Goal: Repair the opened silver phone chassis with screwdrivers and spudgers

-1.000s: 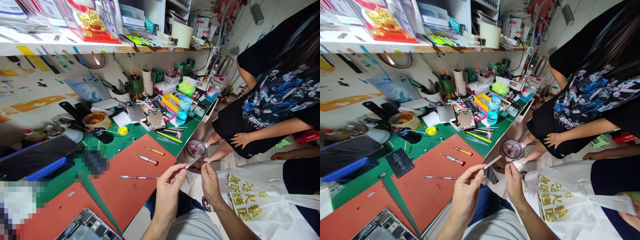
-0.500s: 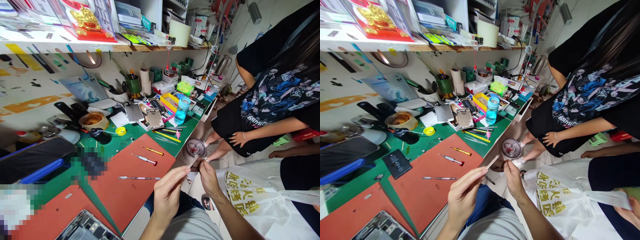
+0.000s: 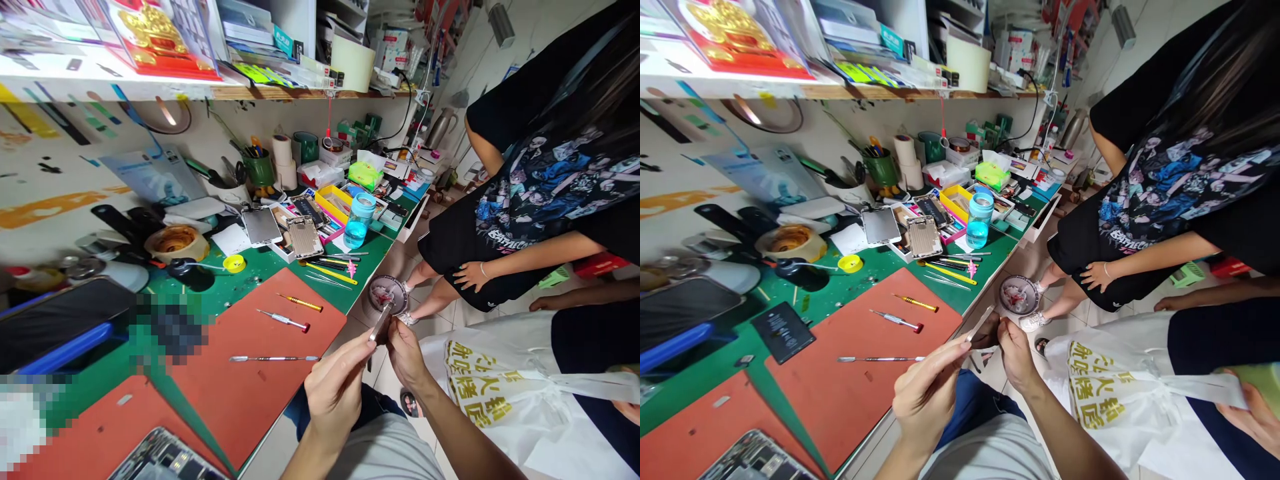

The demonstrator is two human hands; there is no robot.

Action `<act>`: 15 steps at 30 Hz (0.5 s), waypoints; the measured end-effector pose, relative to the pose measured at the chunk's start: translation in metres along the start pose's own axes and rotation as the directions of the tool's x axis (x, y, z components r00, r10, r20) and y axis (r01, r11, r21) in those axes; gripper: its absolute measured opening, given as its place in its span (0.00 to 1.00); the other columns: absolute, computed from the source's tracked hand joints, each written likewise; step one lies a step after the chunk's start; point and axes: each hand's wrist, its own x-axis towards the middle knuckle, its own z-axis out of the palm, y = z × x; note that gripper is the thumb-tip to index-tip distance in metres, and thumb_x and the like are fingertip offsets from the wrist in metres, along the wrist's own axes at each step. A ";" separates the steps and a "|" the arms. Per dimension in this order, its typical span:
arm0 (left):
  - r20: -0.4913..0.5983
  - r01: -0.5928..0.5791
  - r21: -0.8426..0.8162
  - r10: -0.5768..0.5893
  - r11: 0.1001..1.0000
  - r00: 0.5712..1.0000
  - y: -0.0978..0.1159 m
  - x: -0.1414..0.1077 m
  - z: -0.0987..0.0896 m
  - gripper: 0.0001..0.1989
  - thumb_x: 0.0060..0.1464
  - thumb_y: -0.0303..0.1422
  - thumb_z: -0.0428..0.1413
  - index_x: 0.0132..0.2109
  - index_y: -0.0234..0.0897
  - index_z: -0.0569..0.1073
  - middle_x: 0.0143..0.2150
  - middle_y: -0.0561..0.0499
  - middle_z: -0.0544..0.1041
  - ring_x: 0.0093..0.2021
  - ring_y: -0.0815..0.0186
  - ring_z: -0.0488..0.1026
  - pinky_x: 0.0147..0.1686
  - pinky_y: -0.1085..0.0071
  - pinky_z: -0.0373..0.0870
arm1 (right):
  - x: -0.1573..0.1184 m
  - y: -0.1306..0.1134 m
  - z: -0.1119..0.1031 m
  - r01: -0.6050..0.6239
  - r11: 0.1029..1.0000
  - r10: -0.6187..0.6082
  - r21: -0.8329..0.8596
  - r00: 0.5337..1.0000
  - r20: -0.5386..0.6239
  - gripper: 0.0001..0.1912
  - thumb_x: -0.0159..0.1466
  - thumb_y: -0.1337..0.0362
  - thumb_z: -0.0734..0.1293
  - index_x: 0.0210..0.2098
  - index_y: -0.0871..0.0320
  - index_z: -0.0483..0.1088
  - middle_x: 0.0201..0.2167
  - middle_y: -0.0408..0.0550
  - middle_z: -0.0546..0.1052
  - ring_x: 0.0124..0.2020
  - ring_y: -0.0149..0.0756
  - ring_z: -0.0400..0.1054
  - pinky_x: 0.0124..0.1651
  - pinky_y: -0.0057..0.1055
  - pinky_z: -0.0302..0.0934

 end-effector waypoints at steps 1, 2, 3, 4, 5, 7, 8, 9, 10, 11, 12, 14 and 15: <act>0.011 -0.015 0.018 0.015 1.000 1.000 -0.002 0.001 0.001 0.29 0.62 0.12 0.59 0.62 0.46 0.80 0.56 0.48 0.86 0.49 0.60 0.87 0.48 0.71 0.85 | 0.001 -0.001 0.003 -0.016 1.000 0.016 0.026 1.000 0.003 0.28 0.65 0.34 0.72 0.36 0.54 0.77 0.32 0.47 0.77 0.35 0.40 0.69 0.41 0.37 0.68; 0.023 -0.031 0.036 0.031 0.999 0.999 -0.003 0.002 0.003 0.30 0.62 0.12 0.59 0.63 0.46 0.80 0.56 0.47 0.85 0.50 0.60 0.87 0.49 0.70 0.85 | 0.002 -0.002 0.005 -0.033 0.998 0.033 0.052 0.999 0.007 0.28 0.64 0.34 0.73 0.36 0.54 0.77 0.32 0.47 0.77 0.34 0.40 0.69 0.40 0.37 0.68; 0.035 -0.050 0.055 0.049 0.997 0.998 -0.005 0.003 0.005 0.31 0.62 0.12 0.59 0.64 0.46 0.79 0.57 0.46 0.85 0.50 0.59 0.87 0.50 0.70 0.85 | 0.003 -0.003 0.008 -0.049 0.996 0.048 0.077 0.999 0.009 0.28 0.63 0.34 0.74 0.35 0.54 0.76 0.32 0.47 0.77 0.34 0.40 0.68 0.39 0.36 0.67; 0.045 -0.071 0.073 0.067 0.995 0.997 -0.007 0.004 0.007 0.31 0.62 0.12 0.59 0.65 0.45 0.79 0.57 0.45 0.85 0.51 0.59 0.87 0.50 0.69 0.85 | 0.004 -0.004 0.010 -0.060 0.993 0.059 0.100 0.998 0.010 0.28 0.61 0.34 0.75 0.35 0.54 0.76 0.31 0.47 0.77 0.33 0.39 0.67 0.38 0.35 0.67; 0.054 -0.093 0.090 0.088 0.992 0.995 -0.009 0.006 0.008 0.31 0.62 0.12 0.59 0.66 0.45 0.78 0.57 0.45 0.85 0.51 0.58 0.86 0.50 0.69 0.86 | 0.005 -0.005 0.011 -0.070 0.990 0.069 0.120 0.998 0.011 0.28 0.60 0.34 0.75 0.35 0.54 0.76 0.31 0.46 0.77 0.32 0.39 0.66 0.37 0.35 0.66; 0.066 -0.145 0.117 0.138 0.982 0.988 -0.013 0.009 0.012 0.32 0.62 0.12 0.59 0.68 0.43 0.76 0.58 0.43 0.84 0.52 0.57 0.86 0.50 0.68 0.86 | 0.007 -0.007 0.013 -0.089 0.984 0.088 0.153 0.996 0.016 0.28 0.59 0.34 0.76 0.34 0.54 0.76 0.30 0.46 0.76 0.31 0.38 0.65 0.35 0.34 0.64; 0.068 -0.172 0.126 0.164 0.977 0.984 -0.014 0.010 0.014 0.33 0.62 0.12 0.58 0.69 0.43 0.75 0.59 0.42 0.84 0.53 0.56 0.86 0.50 0.67 0.86 | 0.007 -0.008 0.014 -0.097 0.981 0.096 0.167 0.995 0.017 0.28 0.59 0.34 0.76 0.34 0.54 0.76 0.30 0.45 0.76 0.30 0.37 0.64 0.34 0.34 0.64; 0.068 -0.197 0.134 0.190 0.971 0.980 -0.016 0.011 0.016 0.34 0.62 0.12 0.59 0.70 0.43 0.74 0.59 0.42 0.84 0.53 0.56 0.86 0.50 0.66 0.87 | 0.008 -0.008 0.014 -0.104 0.978 0.102 0.180 0.995 0.018 0.28 0.60 0.34 0.76 0.35 0.54 0.76 0.29 0.45 0.75 0.30 0.37 0.63 0.34 0.33 0.63; 0.067 -0.219 0.142 0.211 0.965 0.975 -0.017 0.012 0.018 0.35 0.62 0.12 0.59 0.71 0.42 0.73 0.59 0.41 0.83 0.53 0.55 0.86 0.49 0.66 0.87 | 0.009 -0.009 0.014 -0.109 0.975 0.108 0.192 0.994 0.018 0.28 0.60 0.35 0.76 0.35 0.55 0.76 0.29 0.44 0.75 0.29 0.36 0.63 0.33 0.33 0.62; 0.067 -0.236 0.152 0.228 0.960 0.971 -0.019 0.012 0.019 0.35 0.62 0.12 0.59 0.71 0.42 0.72 0.59 0.41 0.84 0.53 0.55 0.86 0.49 0.65 0.87 | 0.010 -0.009 0.014 -0.113 0.973 0.112 0.203 0.994 0.018 0.28 0.60 0.35 0.76 0.35 0.55 0.76 0.28 0.44 0.74 0.29 0.36 0.62 0.33 0.33 0.61; 0.068 -0.251 0.165 0.243 0.954 0.968 -0.020 0.012 0.021 0.36 0.62 0.12 0.59 0.72 0.41 0.71 0.58 0.40 0.84 0.53 0.54 0.86 0.49 0.65 0.87 | 0.010 -0.009 0.014 -0.116 0.970 0.116 0.214 0.993 0.017 0.27 0.60 0.36 0.76 0.34 0.55 0.76 0.27 0.43 0.73 0.28 0.35 0.61 0.32 0.32 0.60; 0.076 -0.271 0.191 0.261 0.943 0.962 -0.023 0.013 0.024 0.35 0.61 0.11 0.60 0.72 0.39 0.71 0.57 0.38 0.84 0.54 0.54 0.86 0.50 0.65 0.87 | 0.012 -0.010 0.014 -0.122 0.965 0.122 0.231 0.992 0.015 0.24 0.59 0.40 0.78 0.33 0.54 0.75 0.26 0.42 0.71 0.27 0.34 0.59 0.30 0.31 0.58; 0.083 -0.277 0.202 0.266 0.939 0.960 -0.024 0.013 0.025 0.35 0.61 0.11 0.60 0.72 0.38 0.71 0.57 0.38 0.84 0.54 0.54 0.85 0.51 0.64 0.87 | 0.012 -0.010 0.014 -0.124 0.963 0.125 0.238 0.992 0.014 0.23 0.59 0.42 0.78 0.32 0.54 0.74 0.25 0.41 0.70 0.26 0.34 0.58 0.30 0.31 0.57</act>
